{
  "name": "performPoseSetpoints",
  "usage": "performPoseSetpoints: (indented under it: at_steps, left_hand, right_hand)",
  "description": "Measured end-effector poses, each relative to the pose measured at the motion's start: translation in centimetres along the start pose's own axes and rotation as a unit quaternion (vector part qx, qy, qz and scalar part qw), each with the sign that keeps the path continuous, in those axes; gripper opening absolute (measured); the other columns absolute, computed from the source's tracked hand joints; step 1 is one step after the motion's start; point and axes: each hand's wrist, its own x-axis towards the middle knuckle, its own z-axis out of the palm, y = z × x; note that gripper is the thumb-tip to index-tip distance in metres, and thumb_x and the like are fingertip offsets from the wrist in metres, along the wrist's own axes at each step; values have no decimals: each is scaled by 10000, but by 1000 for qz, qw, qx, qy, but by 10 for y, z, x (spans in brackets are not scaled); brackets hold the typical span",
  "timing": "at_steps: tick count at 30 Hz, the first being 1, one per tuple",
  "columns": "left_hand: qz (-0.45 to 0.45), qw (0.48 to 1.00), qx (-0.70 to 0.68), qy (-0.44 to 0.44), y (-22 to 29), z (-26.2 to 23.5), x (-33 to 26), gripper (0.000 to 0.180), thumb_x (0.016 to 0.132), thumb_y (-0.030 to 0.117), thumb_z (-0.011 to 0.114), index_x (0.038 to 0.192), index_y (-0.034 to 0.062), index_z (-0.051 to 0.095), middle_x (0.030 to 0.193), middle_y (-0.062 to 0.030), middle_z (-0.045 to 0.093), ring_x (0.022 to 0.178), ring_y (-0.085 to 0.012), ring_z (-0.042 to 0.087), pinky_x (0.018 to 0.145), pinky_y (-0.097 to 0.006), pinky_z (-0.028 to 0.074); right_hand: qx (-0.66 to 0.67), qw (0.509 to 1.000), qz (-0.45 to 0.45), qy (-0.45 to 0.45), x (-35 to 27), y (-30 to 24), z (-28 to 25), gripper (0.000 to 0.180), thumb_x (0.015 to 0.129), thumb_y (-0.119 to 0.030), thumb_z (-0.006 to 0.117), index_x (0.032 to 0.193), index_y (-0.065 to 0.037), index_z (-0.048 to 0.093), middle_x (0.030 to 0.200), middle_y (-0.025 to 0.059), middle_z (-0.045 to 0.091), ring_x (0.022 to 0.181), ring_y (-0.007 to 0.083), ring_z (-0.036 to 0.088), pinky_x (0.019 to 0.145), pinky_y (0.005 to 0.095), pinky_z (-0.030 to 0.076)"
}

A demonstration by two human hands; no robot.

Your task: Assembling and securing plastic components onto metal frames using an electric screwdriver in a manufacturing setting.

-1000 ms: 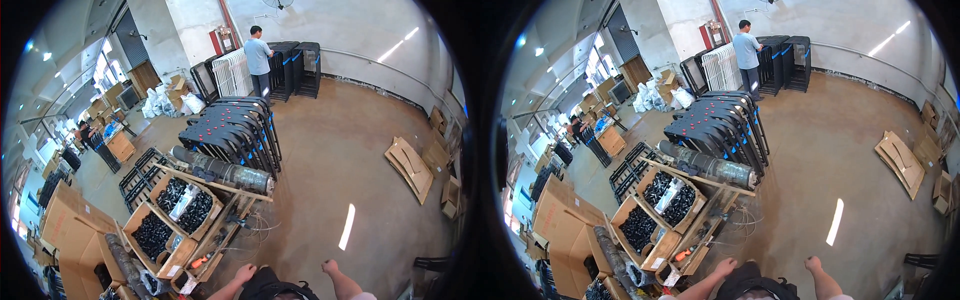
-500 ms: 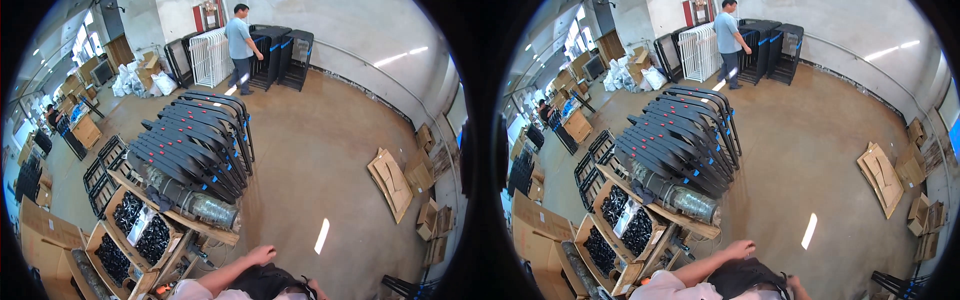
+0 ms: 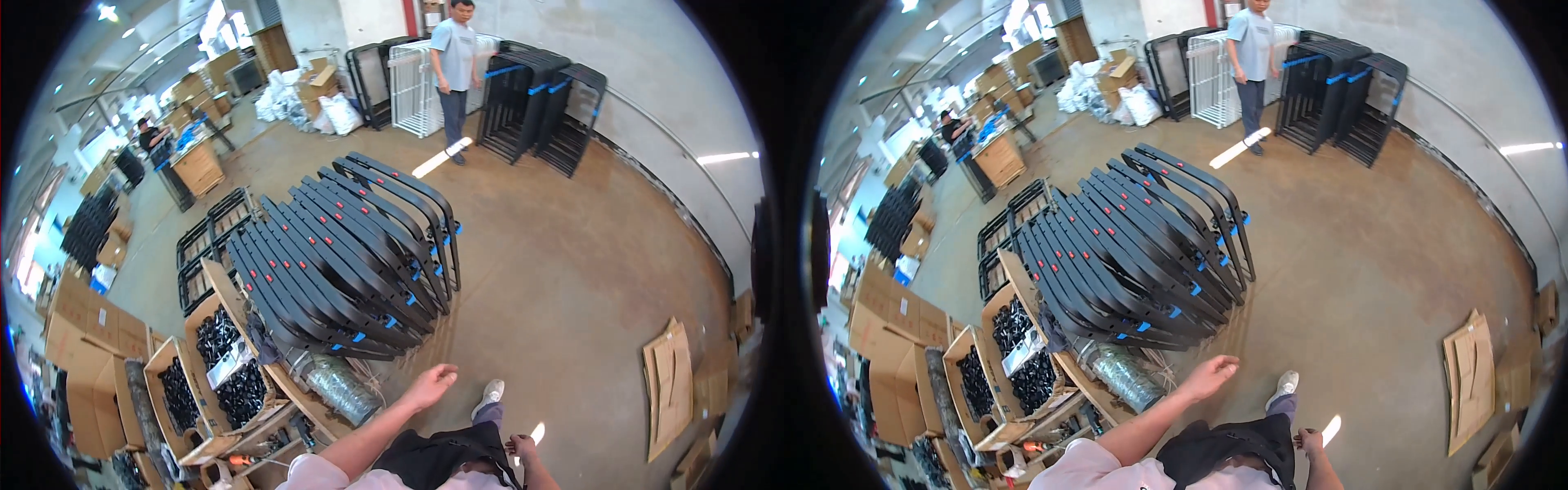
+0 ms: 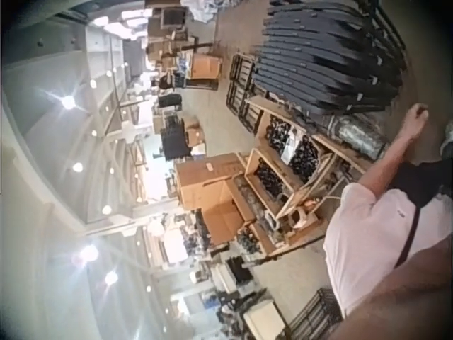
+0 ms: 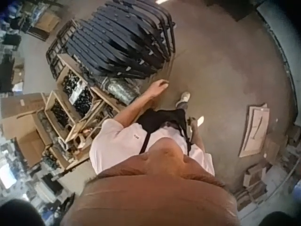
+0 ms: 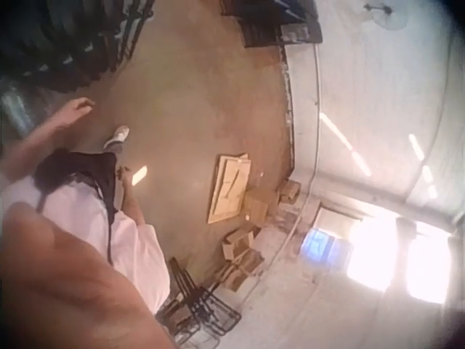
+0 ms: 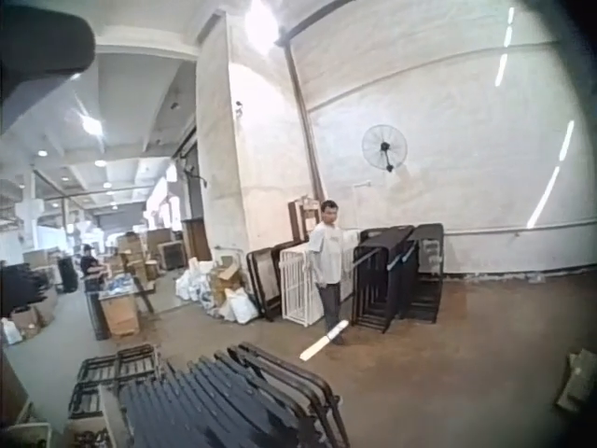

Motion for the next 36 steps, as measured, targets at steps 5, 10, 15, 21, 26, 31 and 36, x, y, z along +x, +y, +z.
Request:
performPoseSetpoints:
  at_steps: [5, 10, 15, 21, 26, 31, 36]
  left_hand:
    - [-11, 981, -142, 134, 58, 6, 79, 311, 1083, 174, 611, 1341, 3, 637, 1158, -42, 714, 1000, -110, 638, 882, -278, 527]
    - [36, 960, -120, 250, 107, 13, 148, 291, 1079, 169, 610, 1330, 26, 645, 1183, -41, 713, 1045, -114, 653, 910, -289, 532]
    - [117, 906, 50, 403, 194, -4, 186, 277, 1062, 115, 622, 1326, 31, 646, 1211, -48, 712, 1115, -130, 657, 994, -308, 523]
    - [167, 829, 48, 531, 238, -50, 237, 301, 1034, 66, 632, 1327, -3, 625, 1241, -102, 666, 1105, -193, 672, 968, -329, 550]
    - [170, 820, 12, 547, 239, -61, 284, 368, 1004, 27, 635, 1366, -24, 588, 1321, -152, 604, 1174, -241, 651, 1005, -360, 549]
    - [133, 794, 36, 593, 248, -65, 312, 517, 957, 63, 700, 1436, -18, 523, 1497, -206, 484, 1351, -327, 535, 1068, -411, 521]
    - [97, 731, 169, 654, 259, -76, 302, 420, 955, 75, 699, 1355, -13, 607, 1401, -206, 595, 1285, -356, 591, 1052, -411, 522]
  right_hand:
    - [-59, 995, 1, -78, 112, -107, -49, 316, 986, -220, 654, 1190, 20, 629, 946, 195, 764, 742, 295, 761, 589, 420, 593]
    - [-89, 987, -117, -62, 182, -271, -94, 354, 1002, -295, 655, 1186, 7, 639, 901, 131, 760, 706, 236, 739, 604, 384, 584]
    - [-71, 985, -141, -63, 210, -413, -107, 421, 1021, -321, 612, 1273, 15, 619, 985, 121, 758, 788, 204, 741, 686, 349, 590]
    - [-105, 971, -134, -165, 228, -529, -33, 419, 1049, -320, 593, 1304, 11, 629, 1046, 121, 756, 833, 201, 746, 716, 330, 587]
    - [-156, 942, -149, -256, 234, -640, 46, 446, 1084, -357, 569, 1309, 22, 639, 1062, 122, 755, 852, 191, 743, 732, 319, 581]
    - [-209, 870, -241, -376, 184, -782, 164, 576, 1095, -435, 562, 1383, 64, 586, 1159, 149, 740, 930, 191, 726, 786, 331, 577]
    - [-253, 792, -274, -484, 118, -866, 316, 672, 1067, -530, 576, 1394, 57, 583, 1187, 161, 735, 959, 204, 723, 833, 349, 573]
